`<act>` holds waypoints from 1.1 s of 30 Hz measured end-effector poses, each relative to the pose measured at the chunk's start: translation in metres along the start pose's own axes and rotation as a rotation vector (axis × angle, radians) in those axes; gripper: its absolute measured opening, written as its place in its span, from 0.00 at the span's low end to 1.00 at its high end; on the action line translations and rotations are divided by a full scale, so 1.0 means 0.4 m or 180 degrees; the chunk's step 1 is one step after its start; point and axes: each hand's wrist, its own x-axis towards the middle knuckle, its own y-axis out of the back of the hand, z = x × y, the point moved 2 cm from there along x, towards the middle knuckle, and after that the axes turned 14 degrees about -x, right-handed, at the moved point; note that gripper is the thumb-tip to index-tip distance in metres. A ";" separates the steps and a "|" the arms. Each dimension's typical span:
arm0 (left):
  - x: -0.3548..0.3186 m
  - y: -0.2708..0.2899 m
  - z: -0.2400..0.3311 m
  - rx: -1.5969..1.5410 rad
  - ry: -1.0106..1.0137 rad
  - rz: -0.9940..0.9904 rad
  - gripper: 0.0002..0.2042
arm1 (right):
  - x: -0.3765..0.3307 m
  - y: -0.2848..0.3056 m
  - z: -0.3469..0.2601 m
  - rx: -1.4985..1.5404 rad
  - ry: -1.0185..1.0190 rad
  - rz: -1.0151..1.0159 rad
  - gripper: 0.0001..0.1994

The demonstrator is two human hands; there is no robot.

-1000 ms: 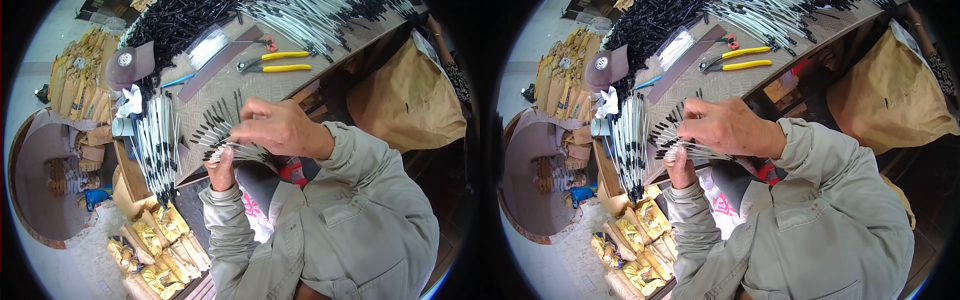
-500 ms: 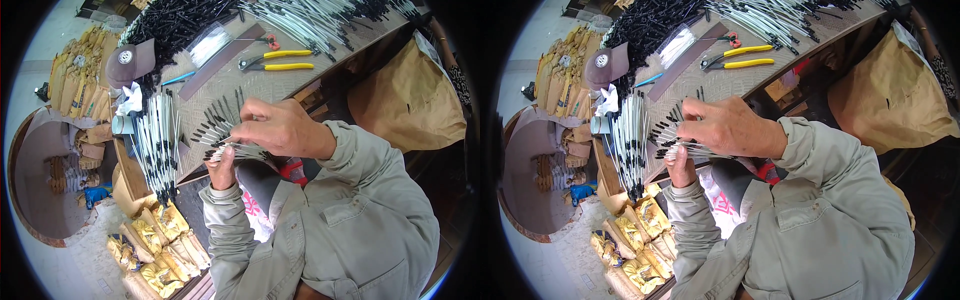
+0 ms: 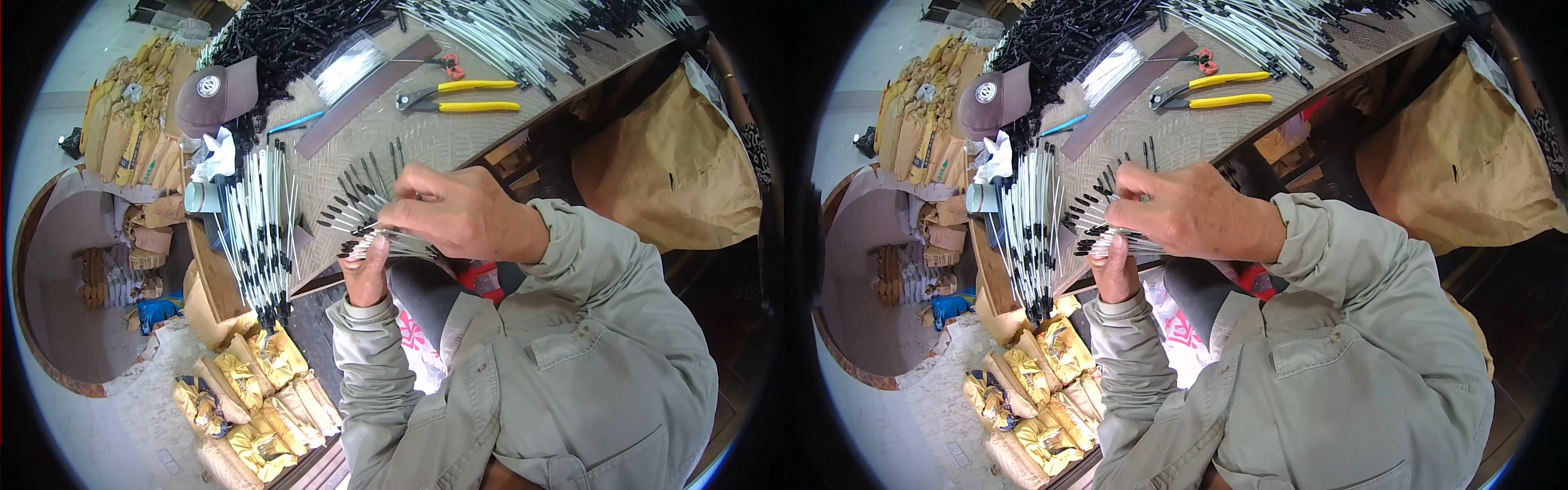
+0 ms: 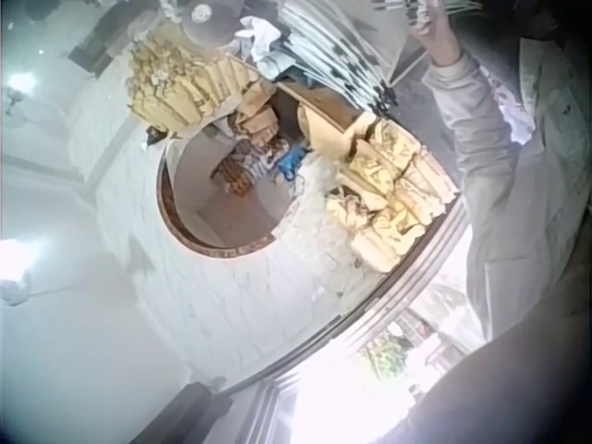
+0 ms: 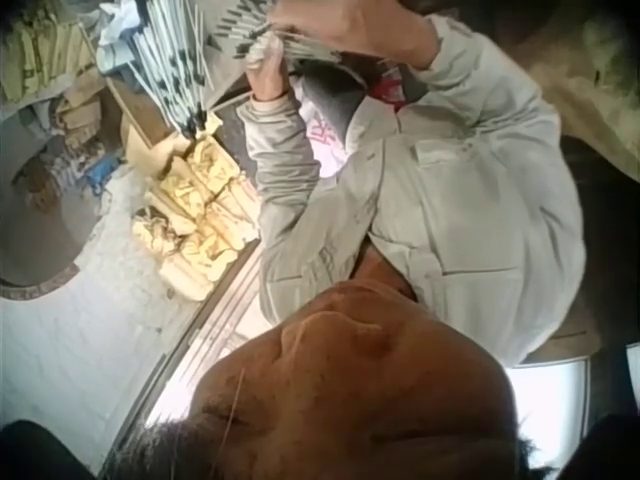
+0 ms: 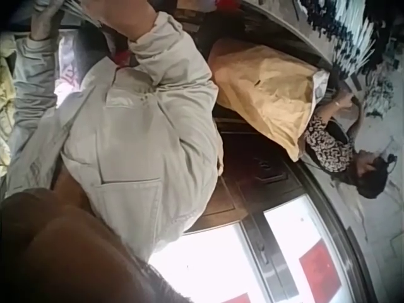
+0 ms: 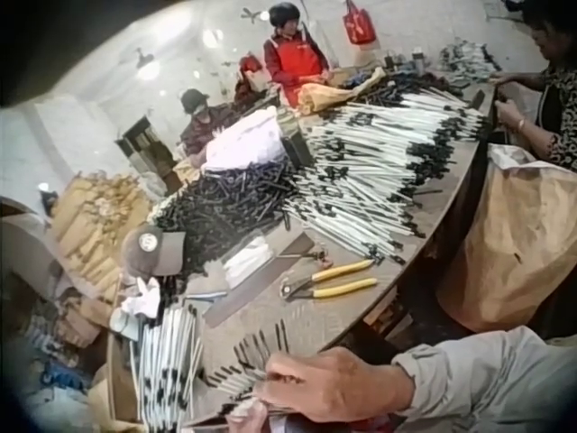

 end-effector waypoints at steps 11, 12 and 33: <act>-0.003 0.029 -0.008 0.0059 0.0053 -0.0263 0.22 | 0.016 0.008 0.010 0.0097 0.0241 -0.0110 0.10; 0.000 0.015 -0.005 0.0003 -0.0068 -0.0213 0.20 | 0.016 0.008 0.010 0.0053 0.0277 -0.0120 0.10; 0.012 -0.001 0.001 0.0408 -0.0376 -0.0338 0.23 | 0.012 0.002 0.008 0.0085 0.0398 -0.0202 0.08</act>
